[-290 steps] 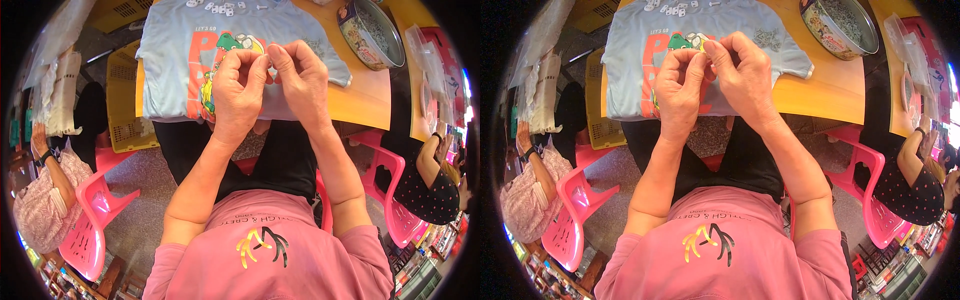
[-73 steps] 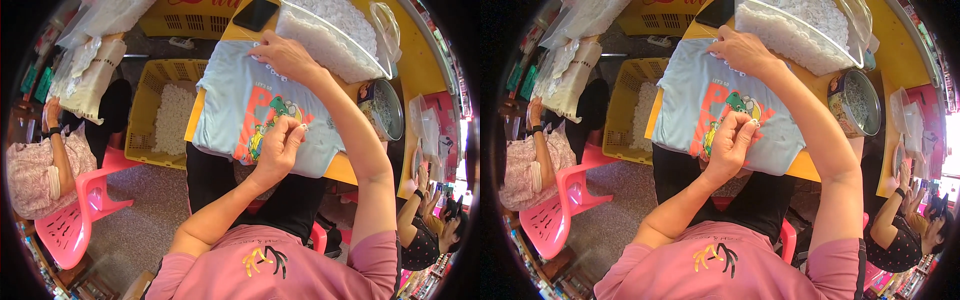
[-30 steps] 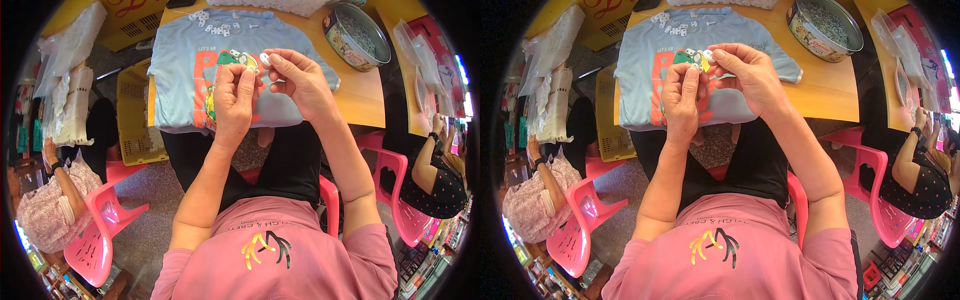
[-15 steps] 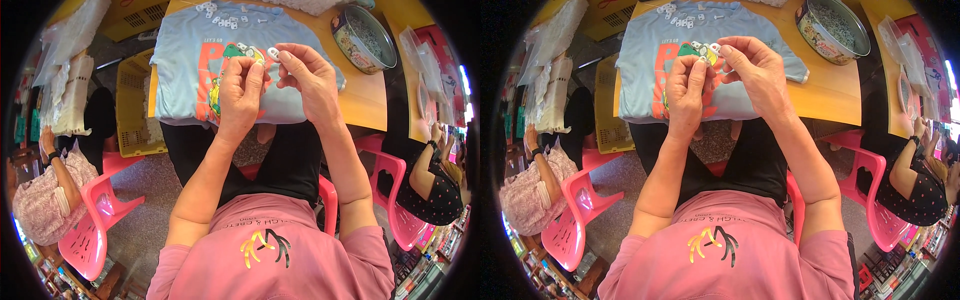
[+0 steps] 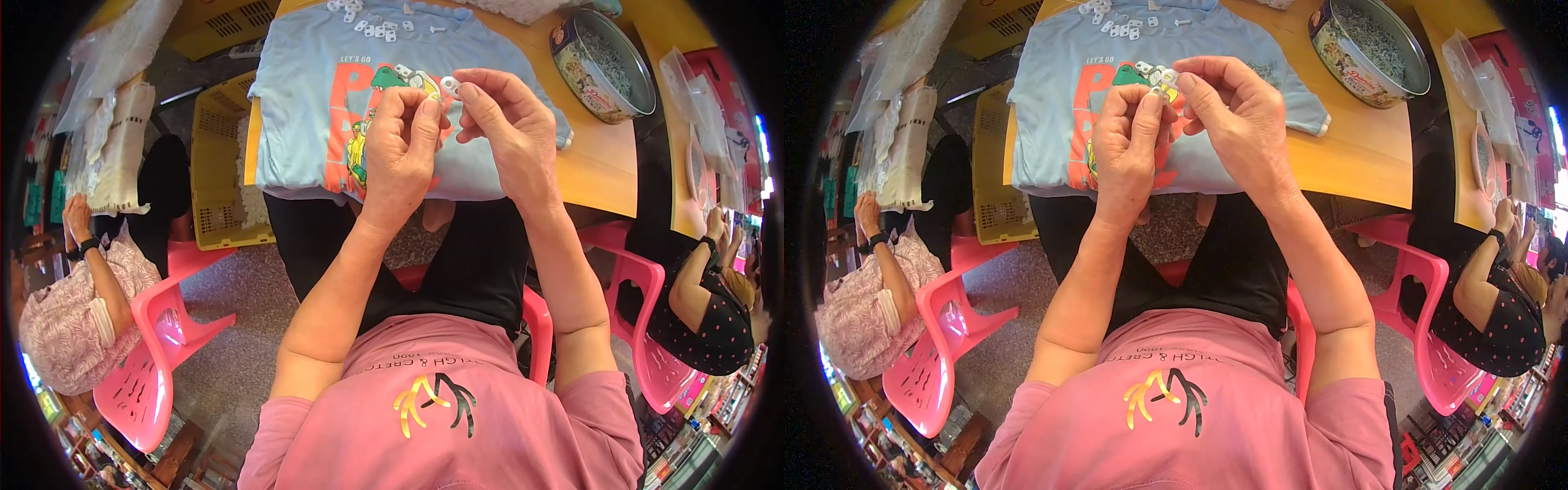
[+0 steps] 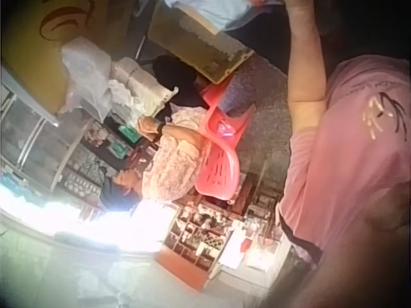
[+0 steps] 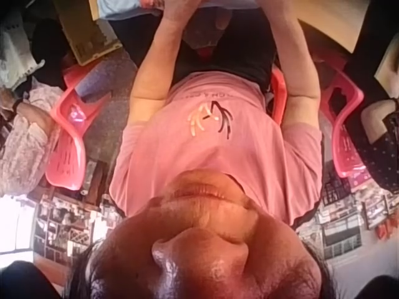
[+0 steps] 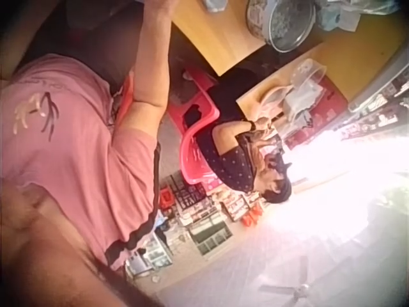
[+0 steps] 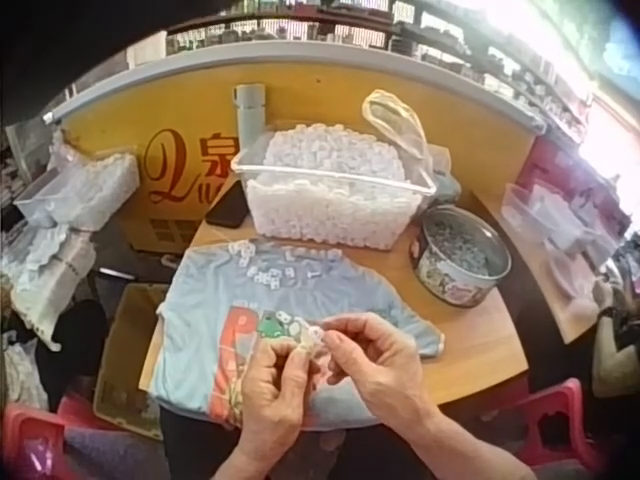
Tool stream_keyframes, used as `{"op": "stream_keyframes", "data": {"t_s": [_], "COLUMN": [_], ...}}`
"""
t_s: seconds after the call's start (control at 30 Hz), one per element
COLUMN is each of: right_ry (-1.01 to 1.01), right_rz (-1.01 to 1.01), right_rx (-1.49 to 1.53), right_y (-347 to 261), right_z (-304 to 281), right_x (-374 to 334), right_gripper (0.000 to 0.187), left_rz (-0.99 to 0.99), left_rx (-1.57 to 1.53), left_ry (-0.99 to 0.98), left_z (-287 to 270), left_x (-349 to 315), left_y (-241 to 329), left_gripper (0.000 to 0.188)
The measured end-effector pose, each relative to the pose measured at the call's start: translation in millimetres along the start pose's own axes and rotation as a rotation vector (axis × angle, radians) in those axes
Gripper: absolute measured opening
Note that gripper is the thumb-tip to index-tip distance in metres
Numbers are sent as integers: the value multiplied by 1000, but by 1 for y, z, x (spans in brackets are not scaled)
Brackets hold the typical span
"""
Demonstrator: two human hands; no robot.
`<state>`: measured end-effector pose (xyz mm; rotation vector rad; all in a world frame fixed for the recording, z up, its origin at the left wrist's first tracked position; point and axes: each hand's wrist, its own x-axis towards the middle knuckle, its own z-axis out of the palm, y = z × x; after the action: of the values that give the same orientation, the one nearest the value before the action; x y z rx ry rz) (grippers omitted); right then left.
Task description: Attaching small white plastic snaps or buttons to a light blue t-shirt at a workstation.
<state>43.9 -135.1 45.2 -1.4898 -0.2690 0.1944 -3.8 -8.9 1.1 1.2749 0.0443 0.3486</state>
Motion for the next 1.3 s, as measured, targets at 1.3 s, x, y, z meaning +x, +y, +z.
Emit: {"op": "stream_keyframes", "data": {"t_s": [1.3], "right_ry": [6], "right_rz": [-335], "right_rx": [-342], "right_y": [17], "right_z": [17], "right_x": [1], "right_gripper": [18], "left_rz": [70], "left_rx": [-24], "left_ry": [57], "left_z": [-2], "left_x": [3], "left_y": [-8], "left_gripper": [9]}}
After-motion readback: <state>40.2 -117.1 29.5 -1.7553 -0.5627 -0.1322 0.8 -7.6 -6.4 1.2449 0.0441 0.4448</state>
